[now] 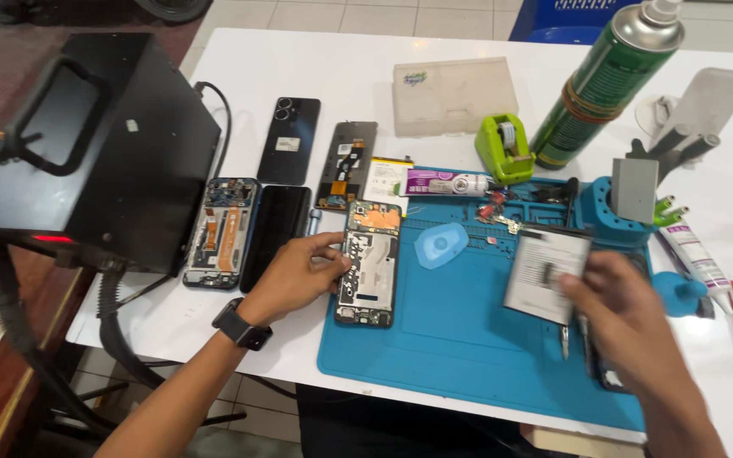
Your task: The person cleans the interior of a disassembled smartphone using compressed air and a brush. They handle the phone frame, back cover, and screen, spraying and brushing each part before placing them on the workbench.
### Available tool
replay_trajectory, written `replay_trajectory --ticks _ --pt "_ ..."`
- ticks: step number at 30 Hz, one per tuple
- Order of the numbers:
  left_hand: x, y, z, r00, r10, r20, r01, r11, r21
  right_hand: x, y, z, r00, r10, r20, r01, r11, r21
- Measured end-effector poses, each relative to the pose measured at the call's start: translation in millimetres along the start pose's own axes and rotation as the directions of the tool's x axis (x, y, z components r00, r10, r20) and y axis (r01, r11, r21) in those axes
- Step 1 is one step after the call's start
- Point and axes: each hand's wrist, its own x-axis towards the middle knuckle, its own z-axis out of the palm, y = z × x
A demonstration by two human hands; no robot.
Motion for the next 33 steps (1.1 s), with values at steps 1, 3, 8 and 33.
replay_trajectory --ticks 1,3,8,33 --pt "-1 -1 -1 1.000 -0.018 0.004 0.018 1.000 0.005 8 -6 15 0.996 0.063 0.067 -0.065 0.998 0.017" --pt "-3 -3 -2 0.998 -0.053 0.016 0.053 0.999 0.012 18 -16 46 0.968 0.118 0.220 -0.137 0.988 0.073" --pt "-14 -9 -9 0.999 -0.048 0.015 0.047 0.997 0.062 25 -29 112 0.875 0.160 0.458 -0.201 0.979 0.041" --pt "-40 -15 0 0.976 0.132 -0.175 -0.086 0.965 0.249 14 -43 188 0.891 0.188 0.414 -0.039 0.939 -0.342"
